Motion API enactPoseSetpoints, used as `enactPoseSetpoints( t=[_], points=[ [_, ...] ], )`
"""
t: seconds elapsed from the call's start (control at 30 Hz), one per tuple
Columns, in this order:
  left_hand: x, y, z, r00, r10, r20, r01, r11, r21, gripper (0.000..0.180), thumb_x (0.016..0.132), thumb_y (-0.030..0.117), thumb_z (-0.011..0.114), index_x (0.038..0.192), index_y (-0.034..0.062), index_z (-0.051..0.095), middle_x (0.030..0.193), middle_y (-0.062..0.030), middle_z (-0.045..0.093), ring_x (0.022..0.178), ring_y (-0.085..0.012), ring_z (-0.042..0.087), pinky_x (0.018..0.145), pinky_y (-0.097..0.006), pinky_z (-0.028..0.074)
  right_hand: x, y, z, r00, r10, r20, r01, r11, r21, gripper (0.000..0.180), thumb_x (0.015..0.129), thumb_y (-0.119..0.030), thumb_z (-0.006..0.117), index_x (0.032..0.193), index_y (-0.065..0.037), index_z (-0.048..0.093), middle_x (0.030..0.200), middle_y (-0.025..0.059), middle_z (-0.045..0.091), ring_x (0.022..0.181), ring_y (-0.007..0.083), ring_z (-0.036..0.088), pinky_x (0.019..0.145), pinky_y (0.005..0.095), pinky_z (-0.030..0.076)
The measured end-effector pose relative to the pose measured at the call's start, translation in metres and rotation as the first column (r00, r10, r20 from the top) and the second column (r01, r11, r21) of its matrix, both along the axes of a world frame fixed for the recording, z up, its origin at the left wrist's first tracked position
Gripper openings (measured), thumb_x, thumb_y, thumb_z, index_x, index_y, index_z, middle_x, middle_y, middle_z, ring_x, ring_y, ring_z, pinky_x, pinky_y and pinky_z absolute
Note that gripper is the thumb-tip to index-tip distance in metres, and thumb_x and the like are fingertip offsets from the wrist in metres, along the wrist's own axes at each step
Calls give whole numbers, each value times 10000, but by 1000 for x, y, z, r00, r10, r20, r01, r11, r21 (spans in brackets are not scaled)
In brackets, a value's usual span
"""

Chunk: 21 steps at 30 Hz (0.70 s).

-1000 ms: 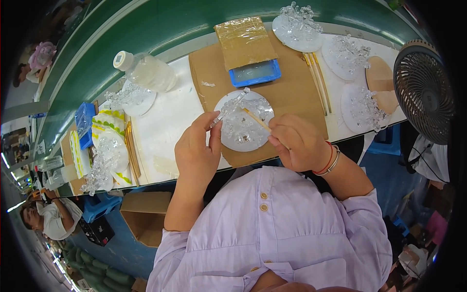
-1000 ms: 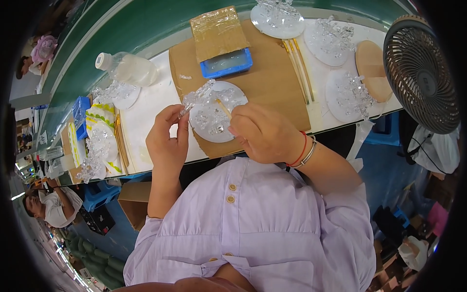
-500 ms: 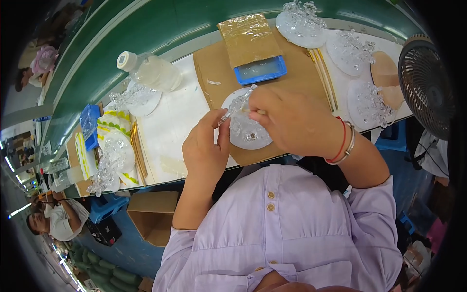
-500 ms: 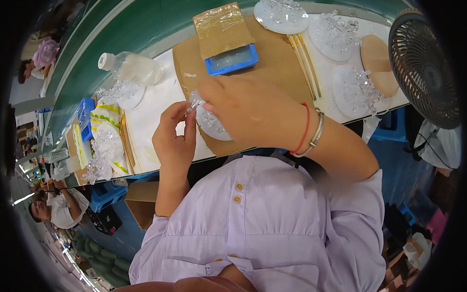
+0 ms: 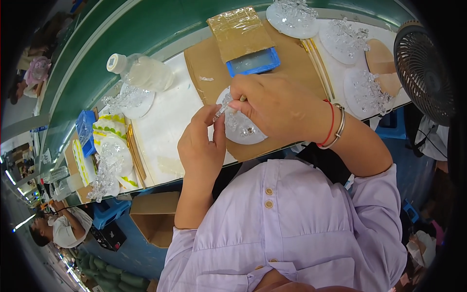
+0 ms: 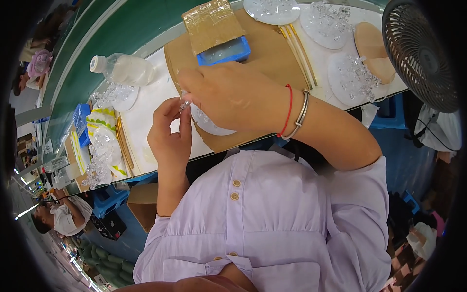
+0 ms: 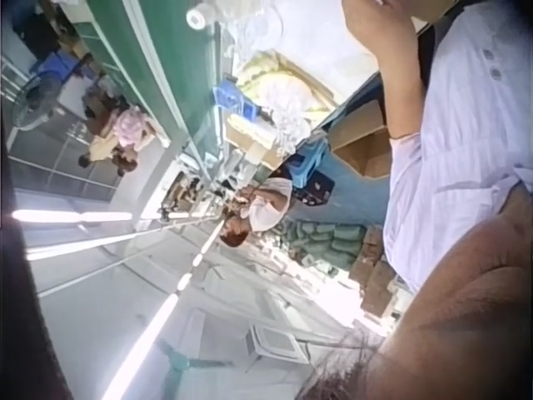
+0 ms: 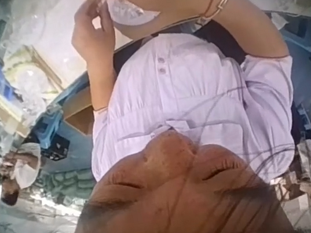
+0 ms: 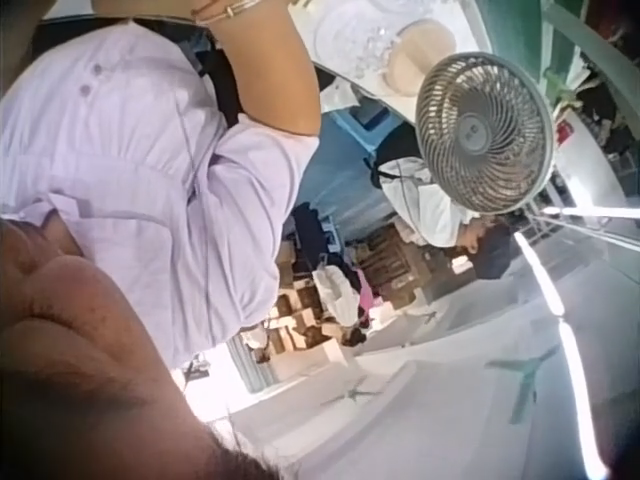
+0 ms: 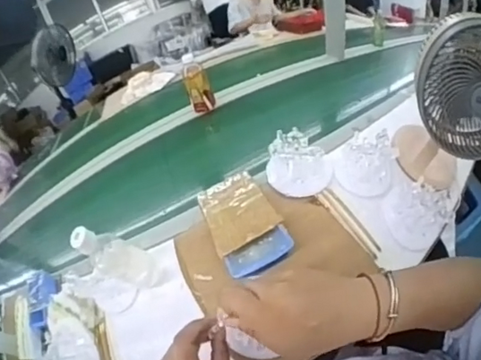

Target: Assembling decorative light fixture components by applying adhesive with a small stick.

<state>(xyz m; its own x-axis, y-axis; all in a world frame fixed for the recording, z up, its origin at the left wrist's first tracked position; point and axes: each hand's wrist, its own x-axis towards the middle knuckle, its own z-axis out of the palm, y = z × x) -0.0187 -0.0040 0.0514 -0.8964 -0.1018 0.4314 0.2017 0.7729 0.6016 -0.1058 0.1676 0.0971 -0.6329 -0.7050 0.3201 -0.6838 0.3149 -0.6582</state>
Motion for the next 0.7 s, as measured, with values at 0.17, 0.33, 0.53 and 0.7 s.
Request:
enactPoseSetpoints(
  t=[0.17,0.33,0.53,0.7],
  points=[
    [-2,2,2,1000,9,11,-9,1000,-6,294,806,14,720,1062,56,584,915,-82,698,744,-200,693,630,-284,533,7,3,1,977,-18,-213,33,997,68,123,888,-128,623,908,-49,530,779,93,570,699,295,587,613,383,462],
    [-3,-1,3,1000,-5,-9,5,1000,-25,297,809,18,705,1072,51,571,910,-87,690,731,-247,674,622,-327,529,8,3,2,959,-66,-276,97,990,100,101,879,-122,616,902,-51,547,808,87,563,721,278,585,622,371,471],
    [-4,1,1,998,-20,-52,18,999,-31,305,809,28,698,1081,57,564,818,-93,661,679,-257,642,581,-349,505,32,16,5,947,211,-243,-147,955,257,138,769,-47,624,878,-17,543,893,124,571,742,287,584,634,361,484],
    [-3,-1,0,997,-30,-75,26,998,-52,302,814,39,697,1082,63,560,752,-88,629,639,-248,624,550,-349,488,33,24,-1,942,244,-229,-181,947,266,163,755,-32,619,894,-9,536,938,146,580,764,295,594,656,369,492]
  ],
)
